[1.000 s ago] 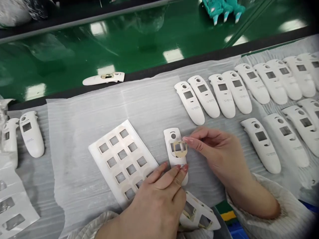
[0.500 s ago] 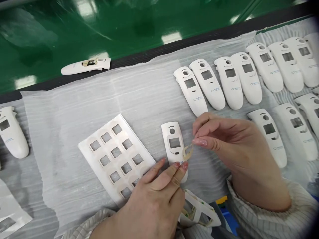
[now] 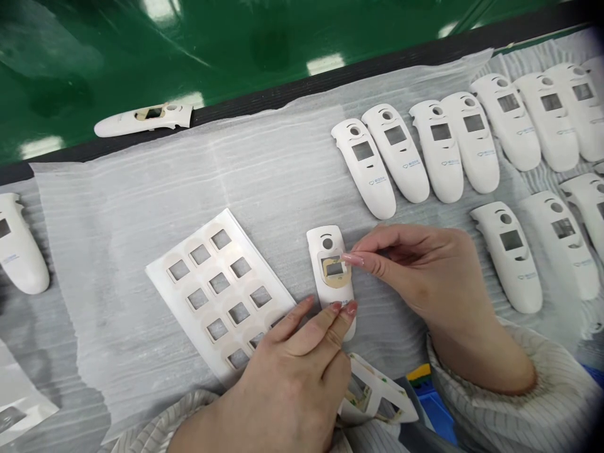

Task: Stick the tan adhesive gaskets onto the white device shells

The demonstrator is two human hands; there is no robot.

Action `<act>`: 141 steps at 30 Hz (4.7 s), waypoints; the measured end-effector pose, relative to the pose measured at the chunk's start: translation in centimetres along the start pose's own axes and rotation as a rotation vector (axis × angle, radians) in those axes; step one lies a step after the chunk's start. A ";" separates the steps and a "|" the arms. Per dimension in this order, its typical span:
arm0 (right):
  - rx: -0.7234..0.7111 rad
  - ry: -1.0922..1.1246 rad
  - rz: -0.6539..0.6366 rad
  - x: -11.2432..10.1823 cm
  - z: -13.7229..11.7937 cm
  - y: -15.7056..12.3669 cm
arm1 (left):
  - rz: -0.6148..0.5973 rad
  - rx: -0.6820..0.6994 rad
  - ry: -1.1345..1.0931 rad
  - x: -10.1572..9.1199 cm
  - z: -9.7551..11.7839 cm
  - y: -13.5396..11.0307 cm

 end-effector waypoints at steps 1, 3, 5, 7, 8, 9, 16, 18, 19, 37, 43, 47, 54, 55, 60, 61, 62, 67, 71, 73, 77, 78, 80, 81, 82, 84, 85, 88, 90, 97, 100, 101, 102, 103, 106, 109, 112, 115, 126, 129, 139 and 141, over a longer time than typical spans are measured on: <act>-0.006 -0.021 0.009 0.0 0.0 0.0 | -0.002 0.005 0.002 0.0 0.0 0.0; -0.021 -0.057 0.036 -0.1 0.1 -0.1 | 0.004 0.008 -0.003 0.1 0.0 0.0; -0.042 -0.078 0.060 -0.2 0.1 -0.2 | 0.018 0.005 -0.016 0.1 -0.1 0.0; -0.063 -0.091 0.070 -0.3 0.0 -0.3 | 0.016 0.008 -0.022 0.2 -0.1 -0.1; -0.068 -0.098 0.071 -0.3 0.0 -0.3 | 0.010 0.010 -0.021 0.2 -0.1 -0.1; -0.071 -0.106 0.069 -0.3 0.1 -0.2 | 0.003 0.010 -0.018 0.2 -0.1 0.0; -0.065 -0.103 0.042 -0.2 0.2 -0.1 | -0.022 0.005 -0.027 0.2 -0.2 0.0; -0.061 -0.093 0.035 -0.1 0.2 -0.2 | -0.025 0.005 -0.031 0.2 -0.2 0.0; -0.060 -0.090 0.032 -0.1 0.3 -0.2 | -0.023 0.005 -0.027 0.2 -0.2 0.0; -0.084 -0.076 0.055 0.1 0.1 -0.2 | 0.003 0.001 -0.033 -0.1 -0.1 0.1; -0.088 -0.093 0.063 0.0 0.0 -0.3 | 0.000 -0.006 -0.045 0.0 -0.2 0.2; -0.075 -0.059 0.061 -0.1 0.0 -0.3 | 0.006 0.011 -0.034 0.1 -0.2 0.0; -0.070 -0.040 0.068 0.0 0.1 -0.2 | -0.003 0.002 -0.043 -0.1 0.0 0.0; -0.068 -0.050 0.067 0.0 0.1 -0.2 | -0.003 0.008 -0.042 -0.1 0.0 0.0; -0.052 -0.077 0.054 0.1 0.1 -0.2 | 0.004 -0.009 -0.045 -0.1 0.0 0.0; -0.053 -0.077 0.053 0.0 0.1 -0.2 | 0.006 -0.010 -0.045 -0.1 0.0 0.0; -0.053 -0.077 0.051 0.1 0.1 -0.2 | 0.008 -0.007 -0.045 -0.1 0.0 0.0; -0.051 -0.074 0.050 0.1 0.1 -0.2 | 0.001 -0.004 -0.051 0.0 -0.2 0.0; -0.055 -0.073 0.050 0.1 0.1 -0.2 | 0.000 -0.002 -0.056 0.0 -0.2 -0.1; -0.059 -0.070 0.048 0.0 0.2 -0.2 | 0.012 -0.001 -0.044 -0.1 -0.2 -0.1; -0.061 -0.075 0.032 0.1 0.2 -0.2 | 0.007 -0.003 -0.049 -0.1 -0.1 0.1; -0.062 -0.075 0.026 0.1 0.2 -0.2 | 0.002 -0.006 -0.054 0.0 -0.1 0.1; -0.068 -0.080 0.016 0.2 0.1 -0.2 | -0.003 -0.016 -0.058 0.0 -0.2 0.2; -0.074 -0.087 0.014 0.2 0.0 -0.2 | 0.001 -0.018 -0.056 0.0 -0.2 0.2; -0.078 -0.097 0.012 0.2 -0.1 -0.2 | 0.005 -0.020 -0.056 -0.1 -0.2 0.2; -0.083 -0.112 0.013 0.2 -0.2 -0.1 | 0.009 -0.026 -0.055 -0.1 -0.2 0.3; -0.087 -0.113 0.013 0.2 -0.3 -0.1 | 0.008 -0.027 -0.056 -0.1 -0.2 0.2; -0.100 -0.112 0.010 0.2 -0.3 -0.1 | 0.011 -0.027 -0.058 -0.1 -0.1 0.2; -0.112 -0.111 0.008 0.3 -0.3 -0.2 | 0.011 -0.031 -0.060 0.0 -0.2 0.2; -0.111 -0.095 0.027 0.3 -0.3 -0.1 | 0.003 -0.026 -0.052 0.0 -0.1 0.2; -0.095 -0.087 0.013 0.3 -0.3 -0.1 | 0.009 -0.036 -0.044 -0.1 -0.1 0.2; -0.093 -0.083 0.008 0.3 -0.3 -0.1 | 0.011 -0.030 -0.043 -0.1 0.0 0.2; -0.092 -0.079 0.004 0.3 -0.3 -0.1 | 0.012 -0.025 -0.046 -0.1 0.0 0.2; -0.093 -0.075 0.002 0.3 -0.3 -0.1 | 0.014 -0.022 -0.048 -0.1 0.0 0.2; -0.093 -0.069 0.000 0.3 -0.3 -0.1 | 0.010 -0.032 -0.046 -0.1 -0.1 0.2; -0.094 -0.068 -0.004 0.3 -0.3 -0.1 | 0.007 -0.026 -0.043 -0.1 -0.1 0.2; -0.094 -0.067 -0.007 0.3 -0.3 -0.1 | 0.001 -0.009 -0.037 -0.1 0.0 0.2; -0.090 -0.075 -0.010 0.3 -0.2 -0.1 | 0.006 -0.018 -0.034 -0.1 -0.1 0.2; -0.280 -0.205 0.076 0.6 -0.8 0.2 | 0.009 -0.021 -0.027 -0.1 0.0 0.1; -0.294 -0.261 0.096 0.6 -0.9 0.1 | 0.022 -0.028 -0.024 -0.1 -0.1 0.2; -0.317 -0.337 0.115 0.8 -0.7 0.2 | 0.025 -0.022 -0.018 -0.1 0.0 0.0; -0.317 -0.334 0.113 0.8 -0.7 0.2 | 0.023 -0.023 -0.019 -0.1 0.1 0.1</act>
Point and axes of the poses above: each hand's wrist, its own y-axis towards the middle knuckle, its own x-axis out of the palm, z = x × y, the point moved 5 cm from there along y, towards the middle knuckle, and after that the axes turned 6 degrees about x, right-handed, at the moved point
